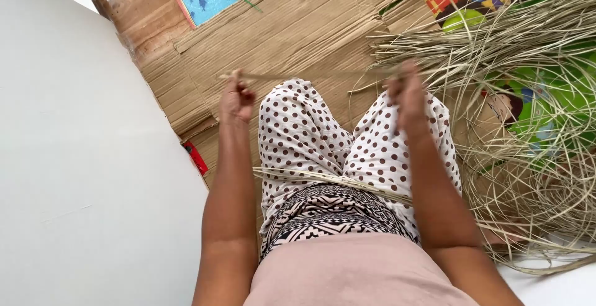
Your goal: Braiding thin strips of natural fiber into a continuous strand while sitting on the floor.
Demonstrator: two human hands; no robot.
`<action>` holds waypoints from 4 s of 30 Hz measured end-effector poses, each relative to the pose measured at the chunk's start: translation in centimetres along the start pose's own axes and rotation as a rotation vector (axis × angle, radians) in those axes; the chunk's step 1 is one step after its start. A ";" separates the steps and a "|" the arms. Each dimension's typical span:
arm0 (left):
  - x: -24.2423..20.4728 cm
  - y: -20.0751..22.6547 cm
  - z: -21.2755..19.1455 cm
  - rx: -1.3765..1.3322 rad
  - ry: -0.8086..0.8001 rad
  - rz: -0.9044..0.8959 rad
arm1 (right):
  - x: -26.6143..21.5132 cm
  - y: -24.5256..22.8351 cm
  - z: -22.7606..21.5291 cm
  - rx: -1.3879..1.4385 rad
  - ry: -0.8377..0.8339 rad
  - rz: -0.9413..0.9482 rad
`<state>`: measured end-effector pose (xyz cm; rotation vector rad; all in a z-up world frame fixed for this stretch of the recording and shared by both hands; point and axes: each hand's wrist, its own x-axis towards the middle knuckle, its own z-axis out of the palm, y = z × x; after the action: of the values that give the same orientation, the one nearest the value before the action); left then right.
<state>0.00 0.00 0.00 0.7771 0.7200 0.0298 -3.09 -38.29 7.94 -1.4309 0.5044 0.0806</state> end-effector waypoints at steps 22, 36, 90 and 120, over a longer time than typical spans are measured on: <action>-14.4 -1.4 11.1 0.427 -0.662 0.423 | -4.5 2.1 14.4 0.105 -0.524 -0.345; -14.4 -6.8 10.4 0.287 -0.256 0.388 | -6.5 1.2 16.2 -0.319 -0.138 -0.618; 1.7 -2.2 -11.9 1.581 0.477 0.254 | -10.3 4.4 10.6 0.036 -0.350 0.064; -14.9 -1.0 5.4 1.530 -0.657 0.945 | -4.2 1.2 2.5 0.511 -0.554 0.336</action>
<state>-8.34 -8.26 10.66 2.3874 -0.4799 0.0731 -6.53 -34.64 8.55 -0.7649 0.2692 0.5619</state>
